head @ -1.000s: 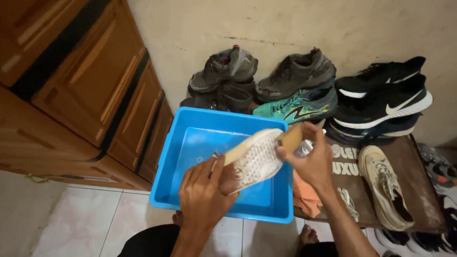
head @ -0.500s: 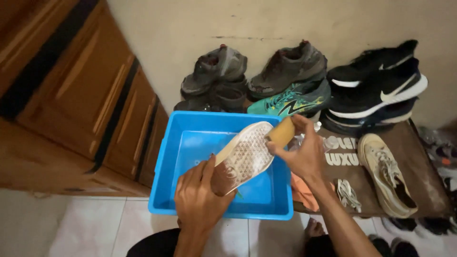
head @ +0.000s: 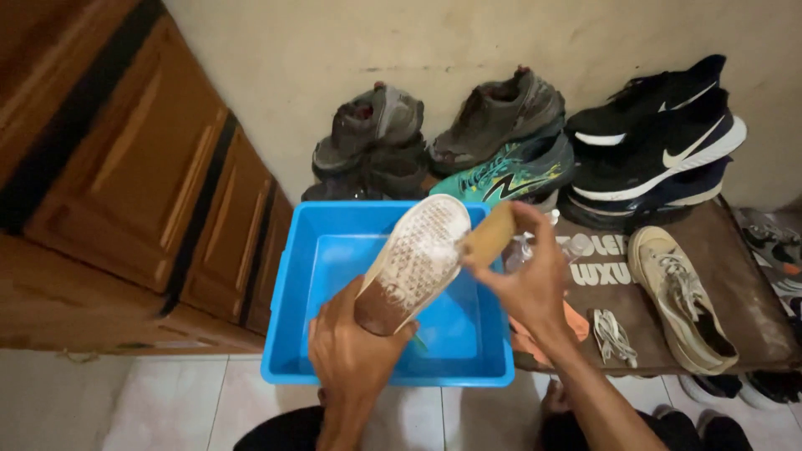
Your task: The person scrubs the sole of a beige sneaker using a brush and water in a blue basin. They wipe the shoe with a cloth and continue scrubbing the sole and sides with the brush.
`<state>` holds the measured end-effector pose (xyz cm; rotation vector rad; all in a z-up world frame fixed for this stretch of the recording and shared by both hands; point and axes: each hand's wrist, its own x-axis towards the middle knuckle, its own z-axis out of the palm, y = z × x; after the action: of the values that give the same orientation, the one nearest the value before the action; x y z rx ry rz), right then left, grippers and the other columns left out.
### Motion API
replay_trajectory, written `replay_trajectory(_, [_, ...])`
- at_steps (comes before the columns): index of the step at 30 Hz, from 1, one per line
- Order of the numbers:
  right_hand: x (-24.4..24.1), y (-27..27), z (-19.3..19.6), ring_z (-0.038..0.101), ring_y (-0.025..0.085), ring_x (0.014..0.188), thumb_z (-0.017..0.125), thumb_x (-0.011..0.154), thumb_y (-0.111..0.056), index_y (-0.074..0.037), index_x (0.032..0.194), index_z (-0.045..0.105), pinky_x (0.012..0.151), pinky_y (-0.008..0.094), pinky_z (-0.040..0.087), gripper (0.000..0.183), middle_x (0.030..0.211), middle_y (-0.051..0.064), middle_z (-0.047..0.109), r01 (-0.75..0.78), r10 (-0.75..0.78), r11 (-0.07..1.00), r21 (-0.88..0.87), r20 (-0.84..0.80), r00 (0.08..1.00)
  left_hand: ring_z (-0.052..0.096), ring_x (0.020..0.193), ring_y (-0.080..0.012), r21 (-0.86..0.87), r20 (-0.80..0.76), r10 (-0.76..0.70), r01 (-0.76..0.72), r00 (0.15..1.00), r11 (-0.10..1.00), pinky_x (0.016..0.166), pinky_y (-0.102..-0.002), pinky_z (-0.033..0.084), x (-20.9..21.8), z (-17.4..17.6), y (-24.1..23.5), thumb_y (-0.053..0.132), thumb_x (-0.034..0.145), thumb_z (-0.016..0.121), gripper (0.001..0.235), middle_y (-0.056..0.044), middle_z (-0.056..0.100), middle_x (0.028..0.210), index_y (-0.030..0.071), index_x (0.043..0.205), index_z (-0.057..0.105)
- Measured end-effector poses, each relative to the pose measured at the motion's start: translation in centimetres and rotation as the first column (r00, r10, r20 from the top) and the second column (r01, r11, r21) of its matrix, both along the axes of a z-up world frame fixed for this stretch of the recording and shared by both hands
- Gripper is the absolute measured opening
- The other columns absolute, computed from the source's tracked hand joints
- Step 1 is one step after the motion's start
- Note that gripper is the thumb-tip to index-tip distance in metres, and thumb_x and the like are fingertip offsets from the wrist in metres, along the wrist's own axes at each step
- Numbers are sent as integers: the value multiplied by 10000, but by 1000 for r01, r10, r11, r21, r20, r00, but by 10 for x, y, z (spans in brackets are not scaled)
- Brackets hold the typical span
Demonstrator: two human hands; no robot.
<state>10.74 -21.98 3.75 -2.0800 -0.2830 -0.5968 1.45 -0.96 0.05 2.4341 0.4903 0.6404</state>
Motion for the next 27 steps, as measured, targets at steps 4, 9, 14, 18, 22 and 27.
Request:
replay_trajectory(4, [-3,5,-13,567,277,1355,647,843,-303,-97,1477,459,1072,428,507,693,1498,141,552,100,130,833,544,-369,920,659,1164,-295,-328,-190,141,-198,972,924,967,-489,498,10,30,-16,454,362,1001,964,-11,756,1213,281,1265,709])
replay_trajectory(9, [-26,28,-33,649,330,1272,570,899,-516,-124,1312,608,1085,661,468,571,1294,99,687,37,501,220,975,-145,853,753,1016,-133,-813,-184,152,-237,971,532,867,-303,625,23,38,-37,284,435,976,874,-19,822,1155,149,1266,744])
replay_trajectory(14, [-29,42,-24,603,360,1266,562,882,-571,-160,1292,625,1030,613,475,584,1239,131,686,131,500,-33,991,-97,861,731,954,-115,-917,-44,146,-98,988,387,833,-279,603,23,24,-64,181,490,978,735,-31,833,1093,118,1184,746])
replay_trajectory(18, [-28,45,1,566,263,1192,452,877,-664,-250,1327,613,1035,391,462,632,1266,46,659,286,372,-85,955,-235,898,665,1269,-175,-867,197,18,166,980,470,1039,-314,524,22,-13,-79,350,748,819,733,-59,723,1379,138,1417,610])
replay_trajectory(22, [-27,24,17,533,357,1310,508,798,-654,-150,1324,574,1014,607,480,731,1308,119,595,238,417,-113,965,-171,893,717,1132,-192,-726,379,-75,346,922,595,963,-307,547,24,-8,-71,312,834,781,509,-72,762,1234,96,1283,676])
replay_trajectory(27, [-29,7,3,610,373,1240,658,812,-612,-81,1366,587,1030,529,486,770,1330,152,659,11,536,-223,975,114,837,738,1076,-231,-974,129,-204,163,970,160,883,-349,603,24,16,-64,64,529,921,797,-125,804,1222,18,1300,724])
